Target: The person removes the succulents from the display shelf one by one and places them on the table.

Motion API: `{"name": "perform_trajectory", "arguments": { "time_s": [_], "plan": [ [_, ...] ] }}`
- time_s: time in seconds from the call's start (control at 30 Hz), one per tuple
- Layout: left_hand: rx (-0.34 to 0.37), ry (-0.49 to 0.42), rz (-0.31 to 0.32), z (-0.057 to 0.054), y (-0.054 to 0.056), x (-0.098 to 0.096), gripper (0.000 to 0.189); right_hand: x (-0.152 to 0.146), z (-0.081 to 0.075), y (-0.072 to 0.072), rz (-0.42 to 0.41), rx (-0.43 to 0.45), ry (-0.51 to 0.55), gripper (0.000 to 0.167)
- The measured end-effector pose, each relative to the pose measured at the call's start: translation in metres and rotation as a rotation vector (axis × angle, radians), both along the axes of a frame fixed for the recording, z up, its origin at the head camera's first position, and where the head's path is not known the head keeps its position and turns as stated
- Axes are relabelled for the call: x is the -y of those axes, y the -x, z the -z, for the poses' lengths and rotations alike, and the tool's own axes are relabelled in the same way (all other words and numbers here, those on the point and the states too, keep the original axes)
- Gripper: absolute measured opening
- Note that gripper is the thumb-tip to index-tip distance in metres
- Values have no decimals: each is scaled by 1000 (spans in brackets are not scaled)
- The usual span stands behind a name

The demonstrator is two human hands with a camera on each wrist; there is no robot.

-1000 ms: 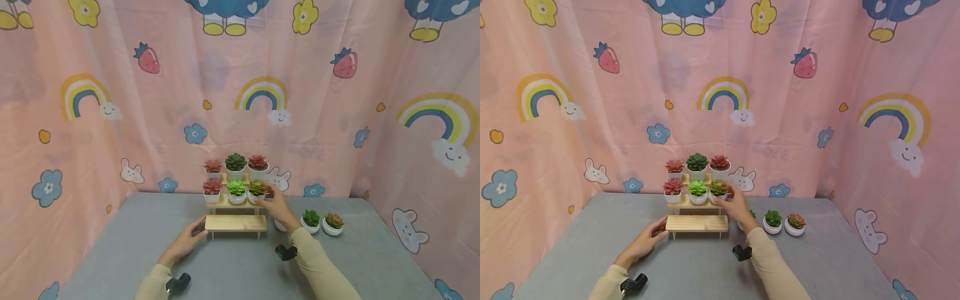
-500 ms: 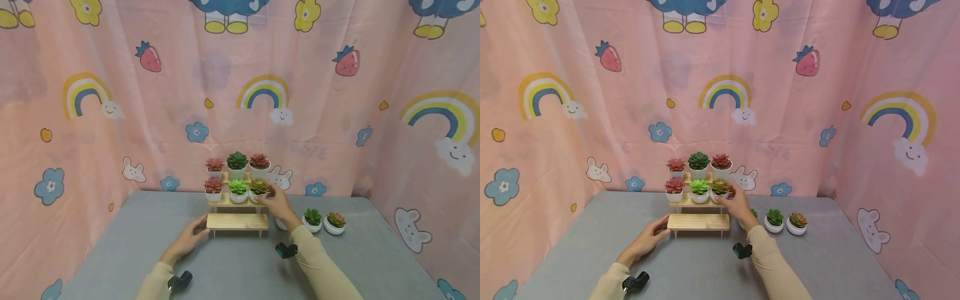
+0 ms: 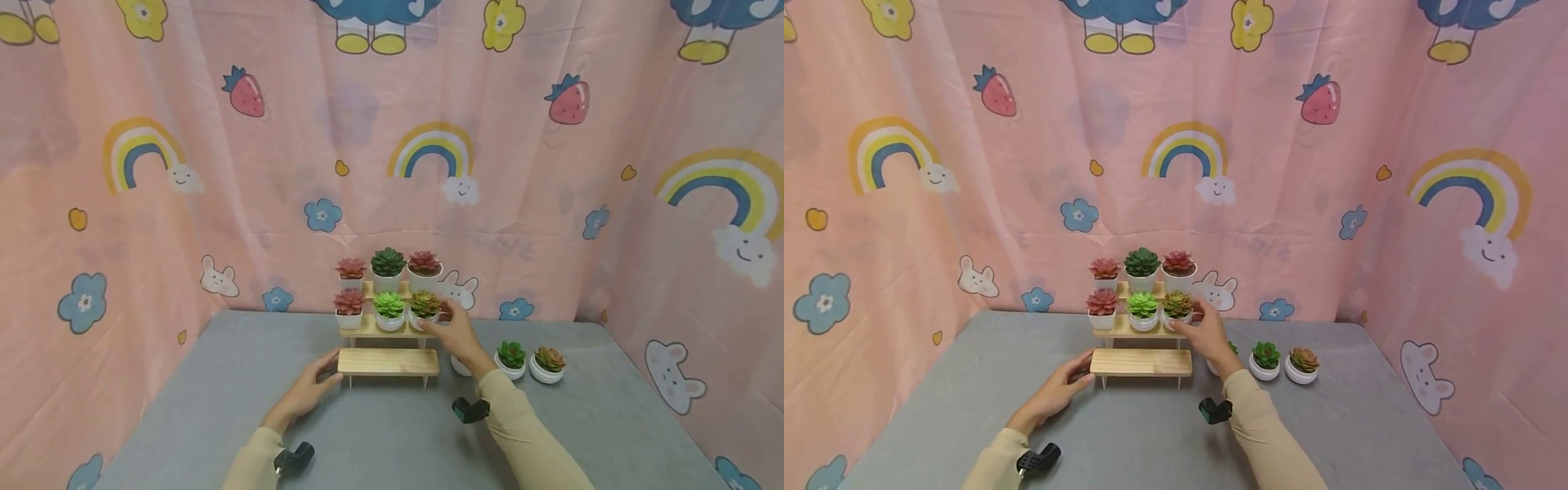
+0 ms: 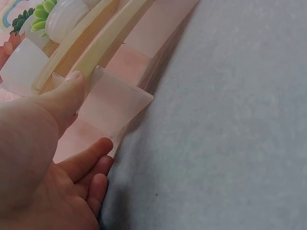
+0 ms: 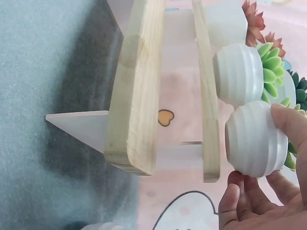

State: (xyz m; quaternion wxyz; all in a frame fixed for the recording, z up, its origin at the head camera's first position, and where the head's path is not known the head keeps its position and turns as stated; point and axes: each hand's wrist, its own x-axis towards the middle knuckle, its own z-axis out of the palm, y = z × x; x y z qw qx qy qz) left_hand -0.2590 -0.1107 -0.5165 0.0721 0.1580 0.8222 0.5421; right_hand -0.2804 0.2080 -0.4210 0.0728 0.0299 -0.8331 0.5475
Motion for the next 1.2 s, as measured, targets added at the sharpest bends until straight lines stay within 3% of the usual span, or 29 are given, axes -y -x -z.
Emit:
{"name": "perform_trajectory", "arguments": {
  "time_s": [0.63,0.87,1.2],
  "plan": [
    [-4,-7,14,3,2,0,62,-18,-19,-23,-54,-31,-75,67],
    [25,-2,1,5,0,3,61,-26,-16,-33,-60,-40,-129,65],
    [9,-16,10,4,2,1,62,-43,-16,-49,-64,-64,-167,64]
  ]
}}
